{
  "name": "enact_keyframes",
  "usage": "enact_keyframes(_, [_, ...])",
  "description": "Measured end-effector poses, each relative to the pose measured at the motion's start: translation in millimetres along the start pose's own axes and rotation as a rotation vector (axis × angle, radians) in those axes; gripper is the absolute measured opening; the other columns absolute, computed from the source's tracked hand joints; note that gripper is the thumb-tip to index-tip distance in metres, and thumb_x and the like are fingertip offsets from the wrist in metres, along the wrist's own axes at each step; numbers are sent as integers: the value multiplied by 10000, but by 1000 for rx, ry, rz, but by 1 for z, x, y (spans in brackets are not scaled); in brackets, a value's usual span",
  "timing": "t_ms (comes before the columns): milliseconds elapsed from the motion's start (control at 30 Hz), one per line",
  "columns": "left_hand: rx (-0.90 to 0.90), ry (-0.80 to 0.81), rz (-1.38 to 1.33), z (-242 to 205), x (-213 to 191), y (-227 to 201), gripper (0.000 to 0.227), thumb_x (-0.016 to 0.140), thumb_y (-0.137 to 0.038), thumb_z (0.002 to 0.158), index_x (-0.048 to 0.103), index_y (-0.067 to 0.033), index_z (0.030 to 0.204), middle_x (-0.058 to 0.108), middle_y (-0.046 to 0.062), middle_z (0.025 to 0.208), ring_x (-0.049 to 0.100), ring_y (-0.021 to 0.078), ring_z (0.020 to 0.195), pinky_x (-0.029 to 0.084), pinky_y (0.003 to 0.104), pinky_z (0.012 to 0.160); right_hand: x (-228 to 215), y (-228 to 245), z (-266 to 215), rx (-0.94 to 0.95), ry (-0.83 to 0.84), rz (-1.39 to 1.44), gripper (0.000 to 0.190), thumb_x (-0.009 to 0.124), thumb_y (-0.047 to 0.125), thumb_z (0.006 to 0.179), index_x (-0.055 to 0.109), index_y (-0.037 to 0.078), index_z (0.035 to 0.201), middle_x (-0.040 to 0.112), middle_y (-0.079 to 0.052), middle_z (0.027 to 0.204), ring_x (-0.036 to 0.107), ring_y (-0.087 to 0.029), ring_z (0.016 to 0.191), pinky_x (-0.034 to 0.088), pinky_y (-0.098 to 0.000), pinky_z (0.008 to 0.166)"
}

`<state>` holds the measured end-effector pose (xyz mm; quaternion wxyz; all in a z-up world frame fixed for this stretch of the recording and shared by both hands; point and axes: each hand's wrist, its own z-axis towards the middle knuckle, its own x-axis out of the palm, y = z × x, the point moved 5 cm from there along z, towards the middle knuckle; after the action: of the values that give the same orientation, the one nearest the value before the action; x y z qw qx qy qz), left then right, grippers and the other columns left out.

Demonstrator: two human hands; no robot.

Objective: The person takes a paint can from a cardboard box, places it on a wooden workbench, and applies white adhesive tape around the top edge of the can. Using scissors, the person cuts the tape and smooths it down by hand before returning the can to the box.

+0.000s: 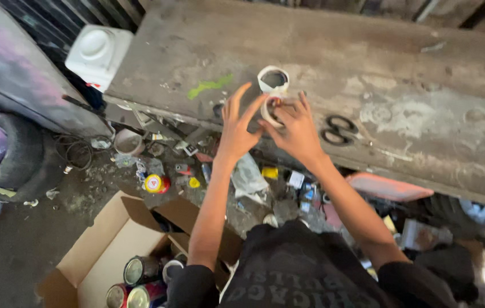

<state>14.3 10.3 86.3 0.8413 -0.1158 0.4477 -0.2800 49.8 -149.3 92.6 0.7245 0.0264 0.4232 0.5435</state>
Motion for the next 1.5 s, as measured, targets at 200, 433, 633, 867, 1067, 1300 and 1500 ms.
enact_keyframes(200, [17, 108, -233, 15, 0, 5, 370, 762, -29, 862, 697, -140, 1209, 614, 71, 1408, 686, 311, 1204, 575, 414, 976, -32, -13, -6, 64, 5, 72, 268, 808, 235, 935, 724, 32, 1088, 722, -163, 1104, 675, -350, 1097, 434, -543, 1085])
enact_keyframes(433, [39, 34, -320, 18, -9, 7, 262, 805, -56, 853, 672, -78, 1078, 655, 105, 1276, 704, 323, 1075, 578, 400, 900, -90, -69, -64, 454, 290, -579, 426, 709, 514, 959, 747, 108, 1084, 744, -191, 848, 716, -412, 748, 571, -496, 633])
enact_keyframes(633, [-23, 59, -449, 13, -2, 12, 255, 780, 9, 790, 603, -51, 963, 576, 105, 1385, 732, 276, 1080, 576, 375, 919, -98, -76, -73, 274, 415, -377, 397, 712, 408, 896, 728, 130, 1180, 755, -175, 1031, 721, -398, 916, 581, -486, 801])
enact_keyframes(867, [21, 88, -505, 3, 5, 8, 314, 794, 36, 727, 619, -51, 972, 520, 116, 1412, 715, 258, 1113, 563, 388, 964, -129, -69, -63, -97, 505, -367, 400, 679, 204, 731, 785, 180, 1115, 757, -177, 1112, 724, -385, 957, 563, -477, 872])
enact_keyframes(1067, [43, 31, -497, -1, 17, -4, 329, 803, 28, 748, 626, -50, 1013, 520, 101, 1421, 697, 264, 1116, 570, 388, 973, -125, -91, -93, 629, 497, -682, 491, 698, 591, 961, 759, 104, 981, 738, -191, 796, 724, -422, 787, 584, -518, 712])
enact_keyframes(1300, [35, -3, -523, -4, 18, -4, 329, 817, 18, 753, 613, -53, 1001, 537, 104, 1411, 706, 272, 1135, 582, 392, 983, -122, -111, -98, 677, 347, -670, 449, 775, 529, 786, 751, 87, 866, 726, -211, 810, 719, -426, 772, 583, -515, 712])
enact_keyframes(1500, [37, 1, -521, -3, 17, -3, 311, 810, 24, 772, 611, -52, 999, 539, 96, 1420, 708, 275, 1149, 582, 381, 980, -116, -114, -104, 705, 382, -788, 503, 663, 586, 958, 809, 107, 911, 732, -245, 857, 718, -462, 807, 578, -538, 716])
